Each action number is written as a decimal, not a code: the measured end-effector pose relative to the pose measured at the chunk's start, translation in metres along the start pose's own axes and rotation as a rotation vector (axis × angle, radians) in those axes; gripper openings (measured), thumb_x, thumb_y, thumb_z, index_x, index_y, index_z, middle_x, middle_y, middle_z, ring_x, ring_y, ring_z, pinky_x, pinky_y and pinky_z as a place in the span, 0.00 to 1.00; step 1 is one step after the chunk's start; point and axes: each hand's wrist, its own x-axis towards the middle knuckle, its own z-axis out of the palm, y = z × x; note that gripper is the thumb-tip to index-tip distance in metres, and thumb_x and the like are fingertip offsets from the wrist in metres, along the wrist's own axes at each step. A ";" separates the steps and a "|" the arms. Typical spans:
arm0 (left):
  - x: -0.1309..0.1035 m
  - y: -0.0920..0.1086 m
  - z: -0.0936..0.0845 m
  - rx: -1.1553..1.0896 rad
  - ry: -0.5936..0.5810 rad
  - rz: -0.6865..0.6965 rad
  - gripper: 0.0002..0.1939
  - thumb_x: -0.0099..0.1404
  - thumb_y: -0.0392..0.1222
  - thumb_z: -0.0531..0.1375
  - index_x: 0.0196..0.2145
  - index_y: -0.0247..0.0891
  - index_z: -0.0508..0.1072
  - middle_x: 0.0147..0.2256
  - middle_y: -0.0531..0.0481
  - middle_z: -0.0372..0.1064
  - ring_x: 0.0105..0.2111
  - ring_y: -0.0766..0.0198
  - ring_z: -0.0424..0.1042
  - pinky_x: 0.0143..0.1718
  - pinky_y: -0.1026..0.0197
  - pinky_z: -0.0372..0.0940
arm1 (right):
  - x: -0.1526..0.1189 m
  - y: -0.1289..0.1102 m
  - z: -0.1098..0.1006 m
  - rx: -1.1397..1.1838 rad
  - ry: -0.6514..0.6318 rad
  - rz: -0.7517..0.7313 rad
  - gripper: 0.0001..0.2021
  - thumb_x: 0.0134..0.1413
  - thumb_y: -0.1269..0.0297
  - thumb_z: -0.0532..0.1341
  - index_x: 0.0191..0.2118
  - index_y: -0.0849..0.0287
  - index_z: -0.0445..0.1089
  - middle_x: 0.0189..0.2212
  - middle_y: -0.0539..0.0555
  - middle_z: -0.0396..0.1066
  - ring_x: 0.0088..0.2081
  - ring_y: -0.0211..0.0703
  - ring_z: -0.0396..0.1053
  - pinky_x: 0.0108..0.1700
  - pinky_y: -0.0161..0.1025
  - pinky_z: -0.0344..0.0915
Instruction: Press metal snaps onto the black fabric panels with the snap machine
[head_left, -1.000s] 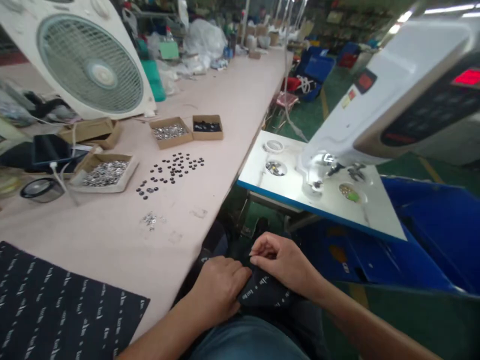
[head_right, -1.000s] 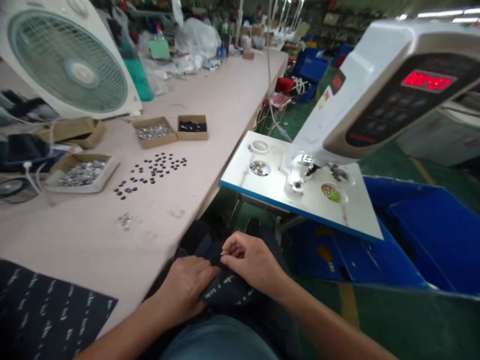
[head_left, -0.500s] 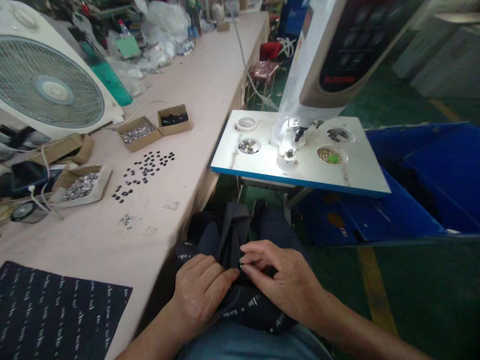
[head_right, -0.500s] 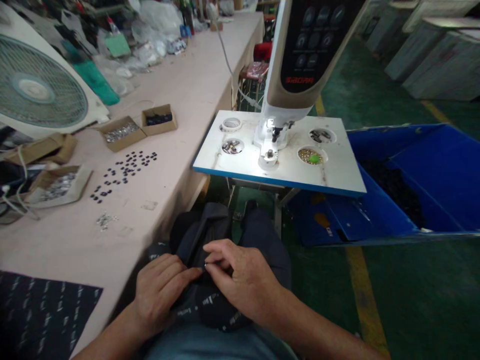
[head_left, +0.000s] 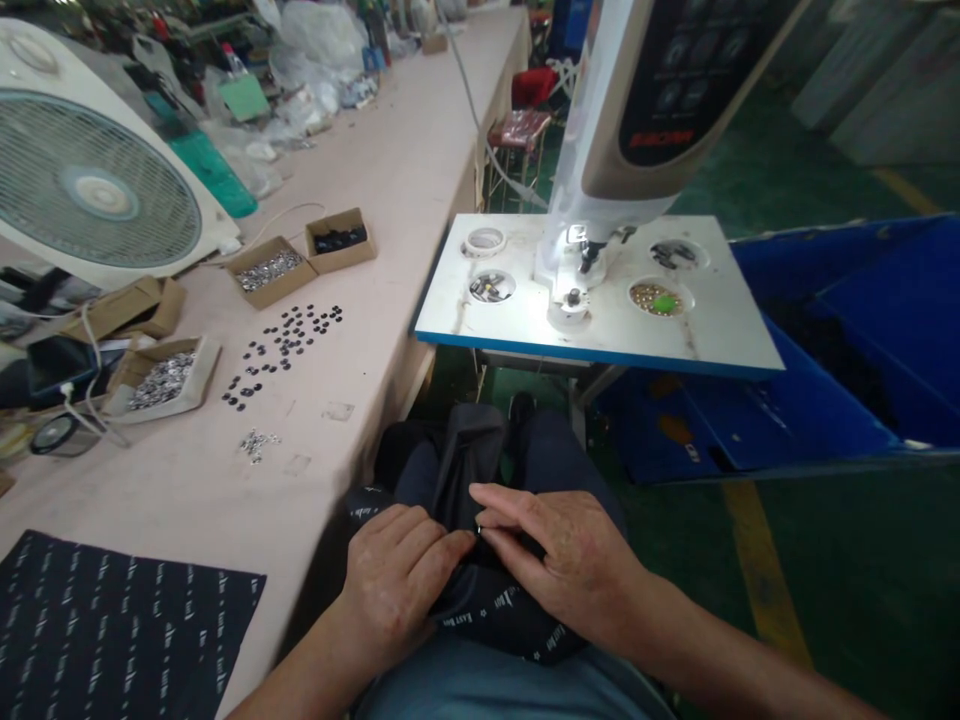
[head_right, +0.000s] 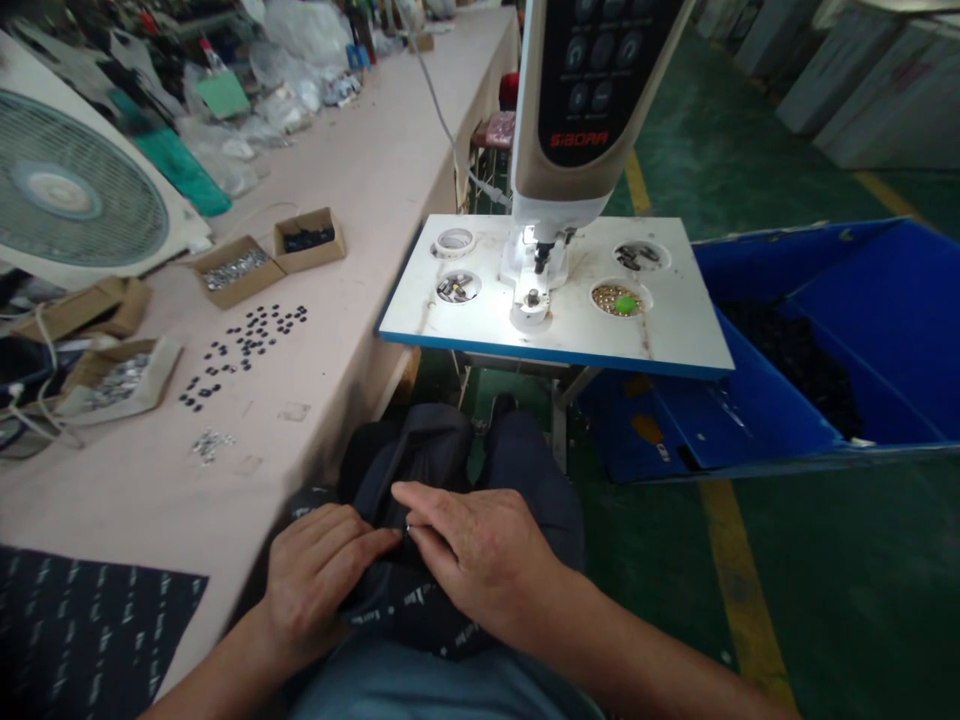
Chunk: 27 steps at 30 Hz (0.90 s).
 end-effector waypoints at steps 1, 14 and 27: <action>0.000 0.000 0.000 0.002 -0.006 -0.001 0.09 0.66 0.30 0.55 0.43 0.29 0.73 0.29 0.45 0.70 0.29 0.59 0.66 0.30 0.56 0.56 | 0.001 0.000 0.000 -0.023 -0.015 -0.015 0.18 0.64 0.72 0.60 0.58 0.57 0.65 0.43 0.51 0.80 0.39 0.38 0.79 0.43 0.33 0.72; -0.002 -0.003 0.000 -0.174 -0.134 -0.302 0.12 0.58 0.30 0.59 0.40 0.38 0.73 0.30 0.50 0.72 0.29 0.60 0.70 0.30 0.60 0.60 | 0.011 -0.009 -0.024 0.063 -0.369 0.067 0.27 0.59 0.60 0.60 0.64 0.57 0.61 0.49 0.56 0.76 0.47 0.49 0.74 0.51 0.45 0.64; 0.019 -0.008 -0.005 -0.360 -0.462 -0.766 0.09 0.63 0.42 0.62 0.26 0.37 0.73 0.26 0.54 0.72 0.27 0.66 0.69 0.27 0.64 0.52 | 0.018 0.011 0.007 0.213 -0.435 0.307 0.27 0.56 0.74 0.60 0.61 0.53 0.65 0.54 0.53 0.73 0.50 0.46 0.73 0.53 0.42 0.66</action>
